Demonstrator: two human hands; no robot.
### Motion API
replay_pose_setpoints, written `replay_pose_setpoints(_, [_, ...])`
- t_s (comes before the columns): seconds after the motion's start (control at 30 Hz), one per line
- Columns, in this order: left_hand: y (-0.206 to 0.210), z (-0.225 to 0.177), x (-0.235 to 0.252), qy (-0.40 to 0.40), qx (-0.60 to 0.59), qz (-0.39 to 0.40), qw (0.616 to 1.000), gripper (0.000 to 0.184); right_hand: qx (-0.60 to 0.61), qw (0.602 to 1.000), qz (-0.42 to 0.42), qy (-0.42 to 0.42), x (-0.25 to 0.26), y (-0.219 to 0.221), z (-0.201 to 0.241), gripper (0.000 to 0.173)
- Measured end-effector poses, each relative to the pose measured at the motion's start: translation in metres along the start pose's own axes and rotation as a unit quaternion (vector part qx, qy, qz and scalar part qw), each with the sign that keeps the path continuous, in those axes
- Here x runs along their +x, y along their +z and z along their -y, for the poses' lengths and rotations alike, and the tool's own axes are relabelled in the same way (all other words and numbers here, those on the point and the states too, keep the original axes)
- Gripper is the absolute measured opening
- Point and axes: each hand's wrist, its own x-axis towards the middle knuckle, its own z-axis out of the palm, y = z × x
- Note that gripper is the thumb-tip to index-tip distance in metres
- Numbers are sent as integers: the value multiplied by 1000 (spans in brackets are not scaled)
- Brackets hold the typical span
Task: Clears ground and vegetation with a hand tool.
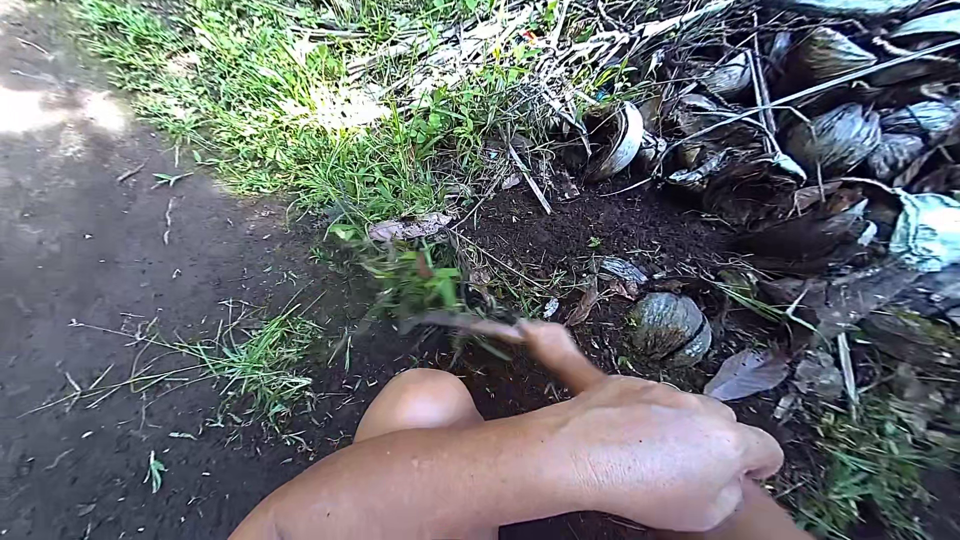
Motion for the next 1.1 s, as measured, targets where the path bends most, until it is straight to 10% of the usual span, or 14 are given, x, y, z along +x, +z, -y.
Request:
replay_pose_setpoints(0.37, [-13, -6, -22, 16, -3, 0, 1000, 20, 40, 872, -232, 430, -104, -180, -270, 49])
replay_pose_setpoints(0.5, [-11, -8, -19, 51, -10, 3, 999, 20, 96, 846, -297, 433, -165, -195, -242, 54])
replay_pose_setpoints(0.8, [21, -12, 10, 42, -3, 63, 997, 20, -27, 983, -93, 154, -83, -122, -94, 33])
replay_pose_setpoints(0.9, [24, -5, 11, 30, 9, 44, 999, 20, -101, 990, -28, 97, -54, -74, -113, 39])
replay_pose_setpoints(1.1, [18, 12, -4, 27, 19, 14, 999, 19, -99, 956, -47, 274, -120, -86, -261, 41])
